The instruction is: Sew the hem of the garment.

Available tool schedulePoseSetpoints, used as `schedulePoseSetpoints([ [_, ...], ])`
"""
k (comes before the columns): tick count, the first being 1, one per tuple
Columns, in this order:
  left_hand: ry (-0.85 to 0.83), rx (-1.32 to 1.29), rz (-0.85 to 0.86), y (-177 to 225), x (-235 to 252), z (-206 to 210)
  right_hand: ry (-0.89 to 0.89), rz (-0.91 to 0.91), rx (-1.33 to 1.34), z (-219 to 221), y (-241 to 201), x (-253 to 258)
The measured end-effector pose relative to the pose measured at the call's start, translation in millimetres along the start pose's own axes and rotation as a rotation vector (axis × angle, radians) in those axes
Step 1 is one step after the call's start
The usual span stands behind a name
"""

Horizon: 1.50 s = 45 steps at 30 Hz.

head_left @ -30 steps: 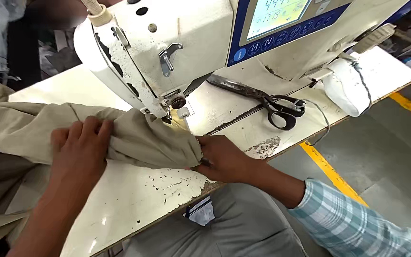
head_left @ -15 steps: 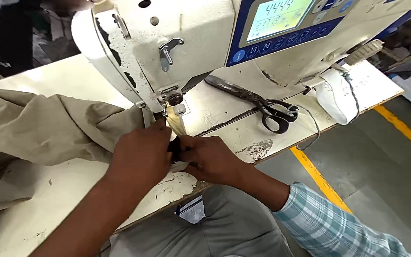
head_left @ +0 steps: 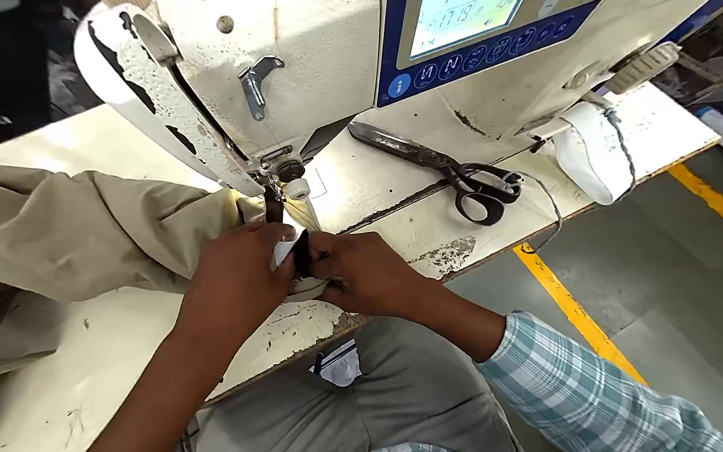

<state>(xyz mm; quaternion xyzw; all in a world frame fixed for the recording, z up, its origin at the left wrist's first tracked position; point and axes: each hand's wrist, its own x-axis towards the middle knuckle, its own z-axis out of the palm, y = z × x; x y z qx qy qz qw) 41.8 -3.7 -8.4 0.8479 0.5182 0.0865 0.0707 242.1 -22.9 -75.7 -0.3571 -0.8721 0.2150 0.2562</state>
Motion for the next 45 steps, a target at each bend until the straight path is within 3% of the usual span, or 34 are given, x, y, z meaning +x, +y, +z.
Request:
schedulePoseSetpoints([
  [6,0.014,-0.079,-0.017,8.2,3.4,9.9,0.044,0.056,0.245,-6.6,-0.1,-6.3],
  [8,0.02,-0.128,-0.025,6.8,3.9,12.4,0.158,0.203,0.367,-11.0,-11.1,-11.7],
  [11,0.003,-0.171,-0.006,4.7,2.7,14.3,0.362,0.483,0.195,-10.8,-31.5,-5.5],
  [15,-0.072,-0.204,-0.038,3.6,5.9,6.5,0.189,0.583,-0.093,-16.4,-27.2,17.1],
  [19,0.001,-0.211,-0.044,-1.0,3.1,7.4,0.077,0.594,-0.221,-26.7,-20.7,30.7],
  [28,0.033,-0.156,-0.012,12.3,0.2,19.3,0.052,0.631,-0.19,-29.1,-11.3,30.5],
  [34,-0.176,-0.108,0.035,7.4,13.7,7.4,0.164,0.475,-0.177,-29.1,-22.7,29.0],
  [37,-0.238,-0.153,0.062,1.8,20.8,-1.1,0.231,0.303,-0.132,-40.9,-21.2,12.2],
  [42,-0.406,-0.278,0.086,-7.4,33.1,-18.5,-0.145,-0.035,-0.166,-52.0,-15.6,-9.8],
  [45,-0.487,-0.304,0.048,-6.6,41.1,-28.8,-0.196,-0.177,-0.272,-44.9,3.2,5.3],
])
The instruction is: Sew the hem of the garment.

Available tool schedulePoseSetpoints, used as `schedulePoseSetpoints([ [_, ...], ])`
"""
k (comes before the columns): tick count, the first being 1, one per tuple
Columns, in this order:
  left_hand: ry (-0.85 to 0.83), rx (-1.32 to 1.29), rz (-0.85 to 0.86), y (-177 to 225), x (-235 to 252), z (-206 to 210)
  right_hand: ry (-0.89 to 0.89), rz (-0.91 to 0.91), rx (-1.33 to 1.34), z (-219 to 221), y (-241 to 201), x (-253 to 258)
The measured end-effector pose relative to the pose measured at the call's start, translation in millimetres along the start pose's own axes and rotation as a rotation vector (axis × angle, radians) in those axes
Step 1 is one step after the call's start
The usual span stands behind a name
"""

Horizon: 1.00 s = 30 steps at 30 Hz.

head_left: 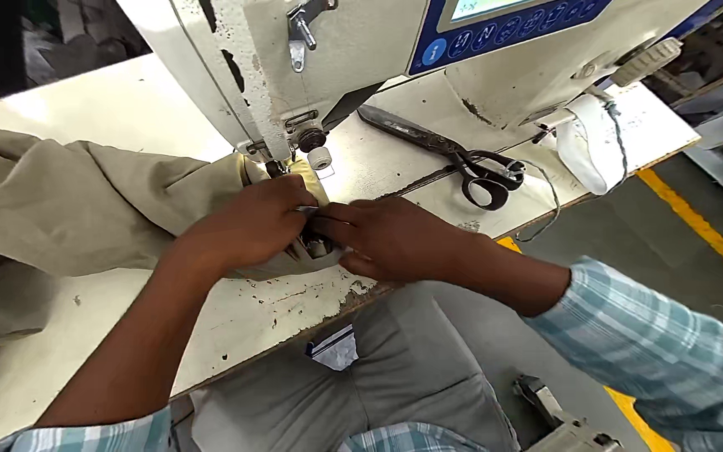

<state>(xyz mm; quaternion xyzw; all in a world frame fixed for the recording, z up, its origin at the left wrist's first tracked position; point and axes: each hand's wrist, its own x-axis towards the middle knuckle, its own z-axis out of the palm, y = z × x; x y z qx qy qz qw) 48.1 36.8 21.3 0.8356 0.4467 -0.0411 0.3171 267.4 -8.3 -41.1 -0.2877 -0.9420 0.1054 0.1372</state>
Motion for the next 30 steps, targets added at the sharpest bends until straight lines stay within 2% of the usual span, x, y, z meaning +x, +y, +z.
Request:
schedulePoseSetpoints([
  [4,-0.053,0.018,-0.061,5.5,2.2,-5.4,0.025,-0.118,0.031,-1.3,12.3,21.2],
  [9,-0.03,0.045,-0.034,0.9,4.9,-2.6,0.03,-0.022,0.005,5.6,4.3,19.6],
  [13,-0.005,0.099,0.002,0.1,5.0,5.2,0.244,-0.047,0.101,27.2,-2.2,7.0],
  [16,0.043,0.108,0.046,-2.9,4.6,11.8,0.315,0.009,0.221,35.9,-3.8,4.0],
  [24,0.088,0.202,-0.032,7.5,-2.8,27.8,0.385,0.138,0.405,44.8,-10.6,5.4],
  [27,0.128,0.221,-0.095,15.2,-5.5,34.3,0.373,0.15,0.406,43.9,-9.7,4.9],
  [30,0.313,0.209,-0.109,14.6,-11.8,45.3,0.35,0.164,0.382,42.9,-9.0,4.2],
])
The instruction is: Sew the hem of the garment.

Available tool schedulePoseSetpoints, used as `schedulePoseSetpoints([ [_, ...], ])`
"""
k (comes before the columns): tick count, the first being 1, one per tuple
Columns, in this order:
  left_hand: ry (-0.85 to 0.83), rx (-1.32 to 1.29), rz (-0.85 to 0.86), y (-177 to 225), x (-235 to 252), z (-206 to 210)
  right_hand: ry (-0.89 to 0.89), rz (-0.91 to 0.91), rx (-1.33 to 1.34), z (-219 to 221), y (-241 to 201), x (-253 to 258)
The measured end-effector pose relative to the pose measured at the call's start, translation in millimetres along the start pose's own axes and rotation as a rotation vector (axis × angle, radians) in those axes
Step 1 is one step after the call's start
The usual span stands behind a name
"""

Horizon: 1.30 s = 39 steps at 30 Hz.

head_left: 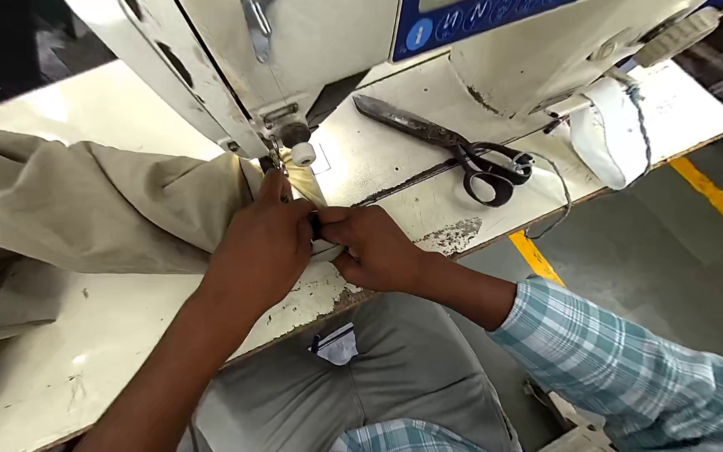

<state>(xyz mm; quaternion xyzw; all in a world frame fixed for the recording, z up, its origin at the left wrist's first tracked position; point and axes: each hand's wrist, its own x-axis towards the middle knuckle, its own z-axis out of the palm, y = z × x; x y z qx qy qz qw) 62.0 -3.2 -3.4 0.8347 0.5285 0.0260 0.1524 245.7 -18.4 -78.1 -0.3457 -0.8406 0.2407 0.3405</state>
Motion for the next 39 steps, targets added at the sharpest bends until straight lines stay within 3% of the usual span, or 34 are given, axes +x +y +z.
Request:
schedulePoseSetpoints([
  [5,0.121,-0.07,-0.054,-10.0,-5.6,0.1,0.003,-0.001,-0.011,1.9,0.6,-1.7],
  [11,0.109,-0.126,-0.045,-9.1,-3.2,1.3,-0.011,-0.018,0.012,0.8,1.6,-1.5],
  [16,0.109,-0.079,0.063,-9.3,-3.8,8.6,-0.008,-0.054,0.03,1.1,3.9,-2.0],
  [20,0.031,0.037,0.146,-4.8,-8.3,6.9,-0.094,-0.089,-0.116,-12.1,-13.1,-1.9],
  [22,-0.011,0.047,0.136,-3.1,-10.4,4.6,-0.053,-0.007,-0.128,-19.0,-31.8,-5.0],
  [25,0.0,0.023,0.14,-4.6,-13.0,7.4,0.176,0.274,0.077,-30.5,-41.5,-8.8],
  [27,0.017,0.033,0.138,-4.3,-14.1,8.6,0.285,0.421,0.166,-36.5,-21.5,4.5],
  [29,0.005,0.067,0.131,-1.9,-14.2,7.6,0.219,0.508,0.165,-37.6,9.0,28.9],
  [33,-0.014,0.103,0.165,-6.1,-9.9,5.3,0.025,0.561,0.017,-33.0,35.3,79.5],
  [39,0.041,0.083,0.153,-8.0,-10.1,8.7,0.167,0.55,-0.125,-21.4,24.3,78.4],
])
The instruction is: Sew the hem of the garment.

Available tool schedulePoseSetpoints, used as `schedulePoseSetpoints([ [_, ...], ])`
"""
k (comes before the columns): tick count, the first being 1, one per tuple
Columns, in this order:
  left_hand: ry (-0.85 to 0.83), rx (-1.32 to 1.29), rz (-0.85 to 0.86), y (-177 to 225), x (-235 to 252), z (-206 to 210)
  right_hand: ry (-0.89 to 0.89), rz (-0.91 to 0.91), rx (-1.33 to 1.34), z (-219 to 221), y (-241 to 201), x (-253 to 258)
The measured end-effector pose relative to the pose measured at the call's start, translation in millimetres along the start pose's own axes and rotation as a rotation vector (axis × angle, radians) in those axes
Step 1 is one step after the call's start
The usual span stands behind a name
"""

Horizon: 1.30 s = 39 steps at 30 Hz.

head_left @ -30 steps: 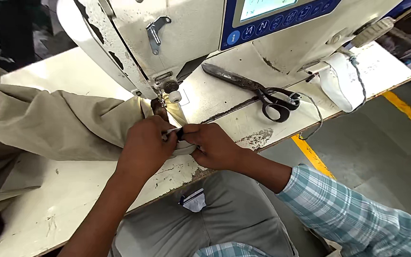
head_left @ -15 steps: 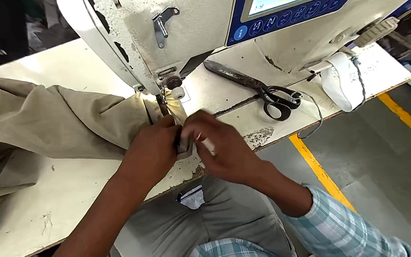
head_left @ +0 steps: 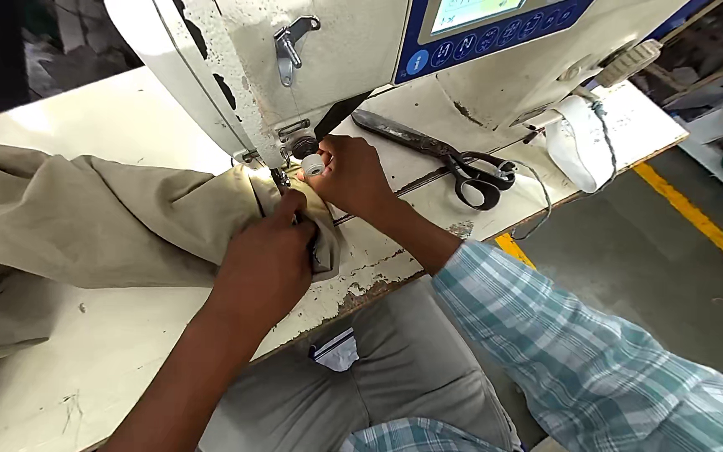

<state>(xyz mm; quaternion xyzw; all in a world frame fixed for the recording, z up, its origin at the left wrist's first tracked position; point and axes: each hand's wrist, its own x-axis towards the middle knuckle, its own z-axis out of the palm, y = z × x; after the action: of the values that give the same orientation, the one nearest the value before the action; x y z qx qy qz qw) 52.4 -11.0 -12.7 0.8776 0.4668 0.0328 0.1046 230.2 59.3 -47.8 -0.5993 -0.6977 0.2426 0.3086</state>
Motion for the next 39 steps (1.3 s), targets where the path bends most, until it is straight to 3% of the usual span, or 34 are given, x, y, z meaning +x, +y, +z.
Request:
schedulePoseSetpoints([
  [2,0.012,-0.002,-0.02,-1.1,-1.6,0.4,-0.013,-0.043,0.06,-10.6,-5.6,-19.2],
  [6,-0.037,-0.056,-0.012,-7.0,-2.3,-1.0,-0.249,0.01,0.029,-38.3,-29.2,-61.7],
  [13,-0.038,-0.113,0.07,-16.4,-0.7,-0.6,-0.375,0.045,-0.074,-44.9,-37.9,-54.4],
  [19,-0.076,-0.089,0.021,-11.0,-1.5,-4.2,-0.445,0.122,0.058,-58.8,-28.2,-37.8],
  [28,-0.053,-0.007,0.067,-7.1,-2.4,-2.8,-0.439,-0.064,0.046,-49.1,-34.3,-40.4],
  [33,-0.054,-0.019,0.06,-8.8,-2.3,-2.0,-0.228,0.09,0.03,-18.0,-5.5,-1.5],
  [39,-0.005,-0.031,0.039,-9.6,-4.2,4.0,-0.002,0.111,0.001,9.1,-6.2,-9.8],
])
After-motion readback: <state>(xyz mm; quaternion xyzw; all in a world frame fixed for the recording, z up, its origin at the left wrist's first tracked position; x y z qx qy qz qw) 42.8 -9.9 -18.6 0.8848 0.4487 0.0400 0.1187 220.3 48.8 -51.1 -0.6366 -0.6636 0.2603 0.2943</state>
